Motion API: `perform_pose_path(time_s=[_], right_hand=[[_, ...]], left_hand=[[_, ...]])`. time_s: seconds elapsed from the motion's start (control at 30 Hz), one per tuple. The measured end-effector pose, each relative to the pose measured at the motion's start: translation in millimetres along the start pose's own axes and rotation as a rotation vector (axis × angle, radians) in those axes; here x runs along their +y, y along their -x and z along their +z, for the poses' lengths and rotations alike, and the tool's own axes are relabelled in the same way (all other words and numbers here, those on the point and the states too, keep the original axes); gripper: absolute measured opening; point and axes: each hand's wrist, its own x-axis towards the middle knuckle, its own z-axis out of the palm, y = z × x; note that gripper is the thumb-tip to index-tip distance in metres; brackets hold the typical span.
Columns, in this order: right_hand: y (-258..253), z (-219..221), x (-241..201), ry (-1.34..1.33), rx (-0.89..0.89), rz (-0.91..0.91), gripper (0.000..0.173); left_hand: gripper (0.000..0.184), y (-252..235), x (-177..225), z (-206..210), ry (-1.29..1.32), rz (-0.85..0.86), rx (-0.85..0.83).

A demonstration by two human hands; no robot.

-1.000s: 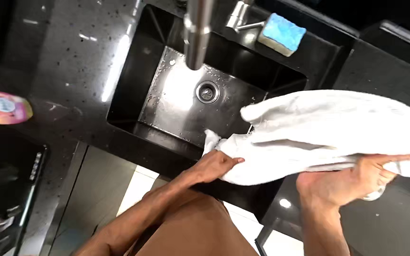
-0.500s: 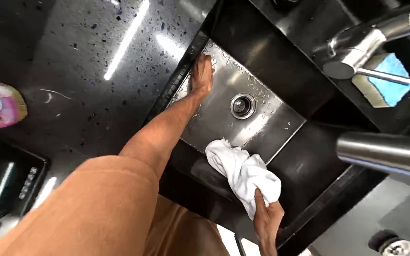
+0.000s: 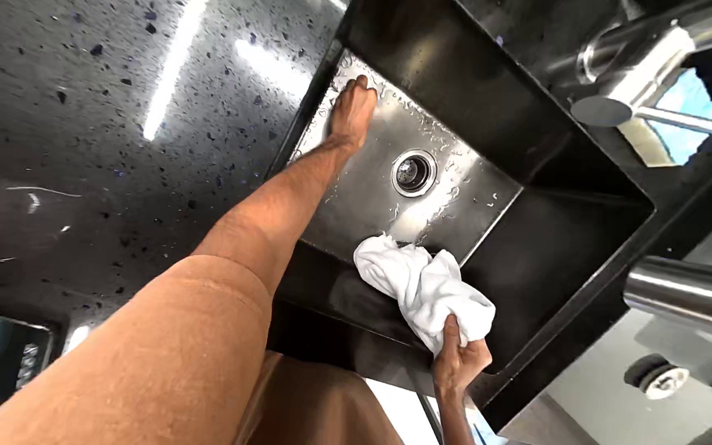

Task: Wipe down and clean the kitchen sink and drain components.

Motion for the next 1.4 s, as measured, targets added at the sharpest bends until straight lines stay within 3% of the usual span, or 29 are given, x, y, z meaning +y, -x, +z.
perform_pose_path(time_s=[0.17, 0.37, 0.53, 0.63, 0.7, 0.77, 0.83, 0.9, 0.97, 1.03, 1.17, 1.4], right_hand=[[1, 2, 2, 0.001, 0.023, -0.005, 0.018], [1, 2, 2, 0.001, 0.019, -0.007, 0.018], [0, 3, 3, 0.023, 0.006, -0.017, 0.019], [-10, -3, -7, 0.346, -0.168, 0.190, 0.036], [-38, -9, -15, 0.682, -0.459, 0.378, 0.061], [-71, -11, -14, 1.001, -0.633, 0.283, 0.065], [-101, -10, -13, 1.121, -0.569, 0.056, 0.058], [-130, 9, -23, 1.000, -0.525, -0.071, 0.048], [-147, 41, -26, 0.774, -0.612, -0.150, 0.038], [-174, 104, -8, 0.573, -0.681, -0.217, 0.036], [-198, 194, 32, 0.596, -0.716, -0.239, 0.042], [-200, 198, 37, 0.523, -0.545, -0.191, 0.025]], left_hand=[[0.026, 4, -2, -5, -0.031, -0.018, -0.080], [0.023, 16, -11, -5, -0.126, 0.059, -0.031], [0.029, 20, -8, -1, -0.042, -0.063, -0.061], [0.028, 29, -2, 7, -0.042, -0.031, -0.085], [0.027, 35, 0, 10, -0.054, -0.014, -0.109], [0.027, 39, -1, 9, -0.062, -0.009, -0.127], [0.026, 43, -4, 8, -0.058, -0.003, -0.137], [0.028, 39, -8, 4, -0.053, 0.023, -0.108], [0.035, 42, -13, 6, -0.054, 0.071, -0.048], [0.041, 38, -16, 5, -0.091, 0.083, -0.003], [0.038, 34, -18, 4, -0.114, 0.069, -0.050], [0.035, 37, -17, 7, -0.091, 0.052, -0.049]])
